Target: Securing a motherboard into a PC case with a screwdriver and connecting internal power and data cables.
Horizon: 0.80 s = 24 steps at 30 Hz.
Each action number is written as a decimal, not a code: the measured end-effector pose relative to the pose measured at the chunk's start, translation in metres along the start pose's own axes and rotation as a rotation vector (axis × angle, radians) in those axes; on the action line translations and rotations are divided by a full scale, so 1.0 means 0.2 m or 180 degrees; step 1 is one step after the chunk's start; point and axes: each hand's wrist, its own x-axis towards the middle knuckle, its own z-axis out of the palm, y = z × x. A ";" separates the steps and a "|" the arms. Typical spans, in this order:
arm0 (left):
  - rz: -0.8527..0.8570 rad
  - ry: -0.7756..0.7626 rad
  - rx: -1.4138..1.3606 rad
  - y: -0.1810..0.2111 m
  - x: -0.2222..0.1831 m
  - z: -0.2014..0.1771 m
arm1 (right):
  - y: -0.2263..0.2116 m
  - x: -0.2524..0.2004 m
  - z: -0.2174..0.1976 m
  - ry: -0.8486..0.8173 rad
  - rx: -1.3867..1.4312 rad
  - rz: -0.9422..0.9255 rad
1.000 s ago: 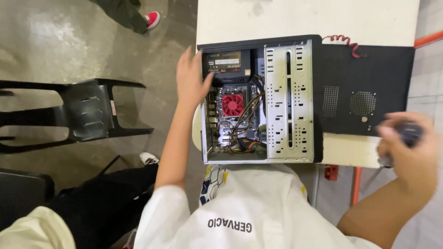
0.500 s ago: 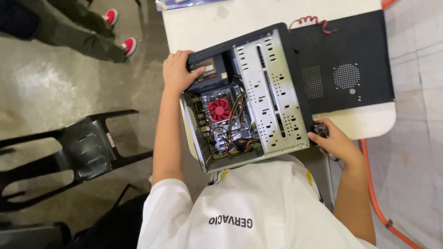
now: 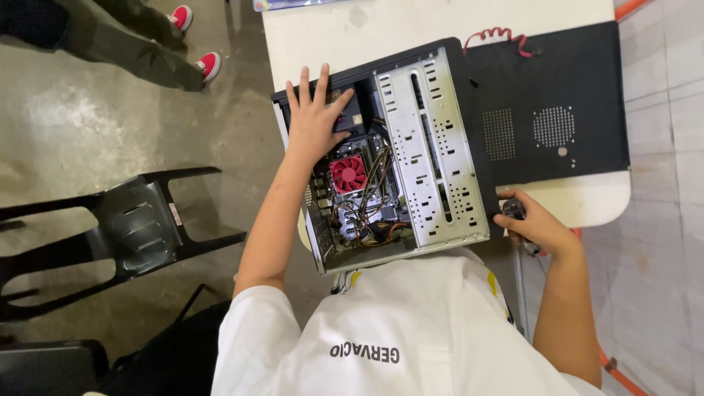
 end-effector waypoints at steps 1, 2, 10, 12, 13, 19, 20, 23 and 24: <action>-0.0020 -0.0002 0.0004 0.05 0.00 -0.03 | 0.02 0.03 -0.03 -0.0011 -0.0016 -0.0006; 0.0047 -0.0166 0.0116 0.09 0.00 -0.05 | 0.05 0.06 -0.05 -0.0048 0.0302 -0.0112; -0.1268 -0.2115 -0.0629 0.65 -0.41 0.07 | 0.23 0.53 -0.19 0.0415 0.1709 0.0009; -0.1488 -0.3298 -0.0154 0.73 -0.52 0.16 | 0.25 0.68 -0.22 0.0639 0.1476 -0.0382; -0.1517 -0.3315 -0.0161 0.74 -0.60 0.30 | 0.18 0.69 -0.22 0.0611 0.1459 -0.0375; -0.1905 -0.3222 -0.0631 0.72 -0.65 0.34 | 0.12 1.21 -0.27 0.1442 0.1447 -0.1236; -0.1836 -0.2975 -0.0631 0.72 -0.67 0.39 | 0.16 1.34 -0.29 0.1808 0.0775 -0.1545; -0.1683 -0.2158 -0.0468 0.74 -0.76 0.58 | 0.09 1.40 -0.20 0.2639 -0.0306 -0.1749; -0.1587 -0.1590 -0.0307 0.75 -0.80 0.65 | 0.04 1.37 -0.15 0.3121 -0.0707 -0.1645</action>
